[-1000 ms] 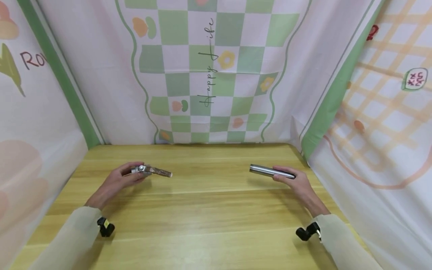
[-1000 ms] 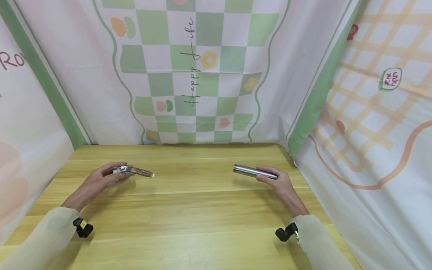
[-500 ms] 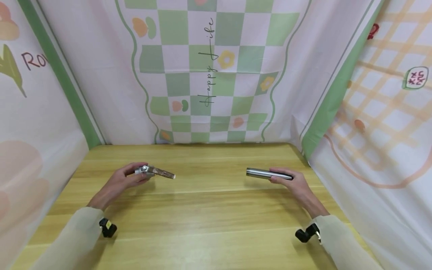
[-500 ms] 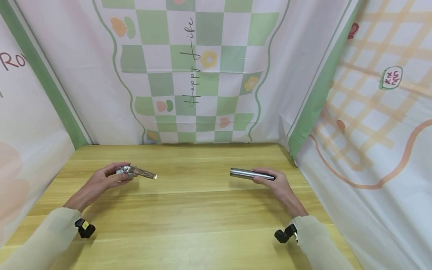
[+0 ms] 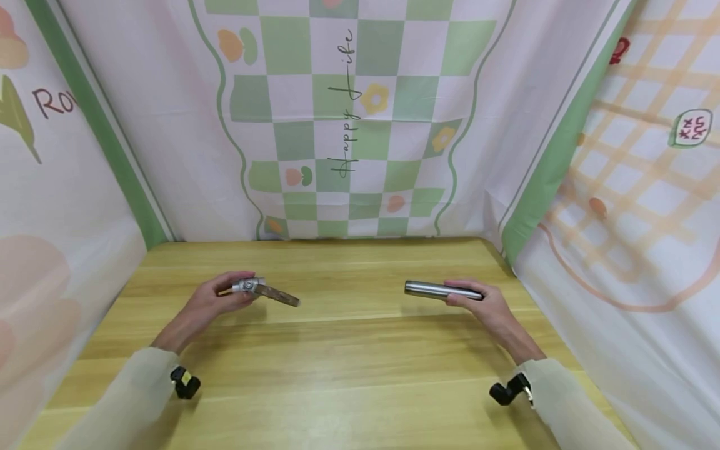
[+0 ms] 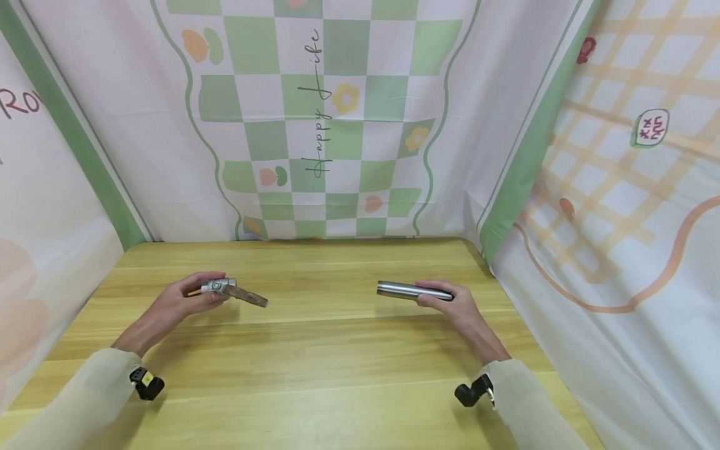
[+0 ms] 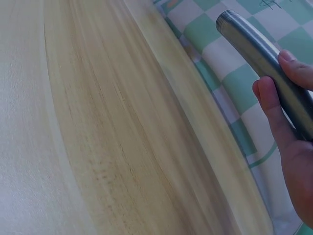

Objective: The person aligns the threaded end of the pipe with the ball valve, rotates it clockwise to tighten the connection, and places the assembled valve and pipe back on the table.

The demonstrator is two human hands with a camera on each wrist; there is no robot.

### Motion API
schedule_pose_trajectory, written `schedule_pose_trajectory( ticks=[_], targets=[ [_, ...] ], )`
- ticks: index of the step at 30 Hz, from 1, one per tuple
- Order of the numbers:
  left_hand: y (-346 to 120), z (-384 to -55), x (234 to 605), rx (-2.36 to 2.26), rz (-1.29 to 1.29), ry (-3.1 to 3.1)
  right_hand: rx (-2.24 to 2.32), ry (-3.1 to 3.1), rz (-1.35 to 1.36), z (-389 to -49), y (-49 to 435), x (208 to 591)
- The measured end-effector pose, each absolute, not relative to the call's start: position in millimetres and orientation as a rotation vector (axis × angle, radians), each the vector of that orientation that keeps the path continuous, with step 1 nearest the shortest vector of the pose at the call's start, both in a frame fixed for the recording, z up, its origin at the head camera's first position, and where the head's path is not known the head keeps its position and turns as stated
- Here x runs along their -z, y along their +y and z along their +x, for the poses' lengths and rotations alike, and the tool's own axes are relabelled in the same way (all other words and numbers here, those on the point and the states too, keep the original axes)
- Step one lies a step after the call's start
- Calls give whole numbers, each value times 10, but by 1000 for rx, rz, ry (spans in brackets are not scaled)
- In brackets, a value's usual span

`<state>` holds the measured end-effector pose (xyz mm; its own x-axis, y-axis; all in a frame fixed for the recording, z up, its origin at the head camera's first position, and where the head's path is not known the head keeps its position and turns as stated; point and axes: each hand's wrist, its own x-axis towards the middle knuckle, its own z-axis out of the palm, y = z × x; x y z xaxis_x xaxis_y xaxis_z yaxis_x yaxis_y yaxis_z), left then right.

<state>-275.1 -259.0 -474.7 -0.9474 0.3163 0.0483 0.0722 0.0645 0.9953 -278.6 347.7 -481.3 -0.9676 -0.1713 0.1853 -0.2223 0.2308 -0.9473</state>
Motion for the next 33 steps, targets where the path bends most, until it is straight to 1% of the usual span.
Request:
schedule_pose_trajectory(
  ticks=[16, 33],
  targets=[
    [-2387, -2679, 4697, -1853, 400, 2283, -1916, -2434, 439, -2753, 3405, 4791],
    [-2166, -2620, 4638, -1852, 437, 2290, -1951, -2430, 474, -2730, 3272, 4781]
  ],
)
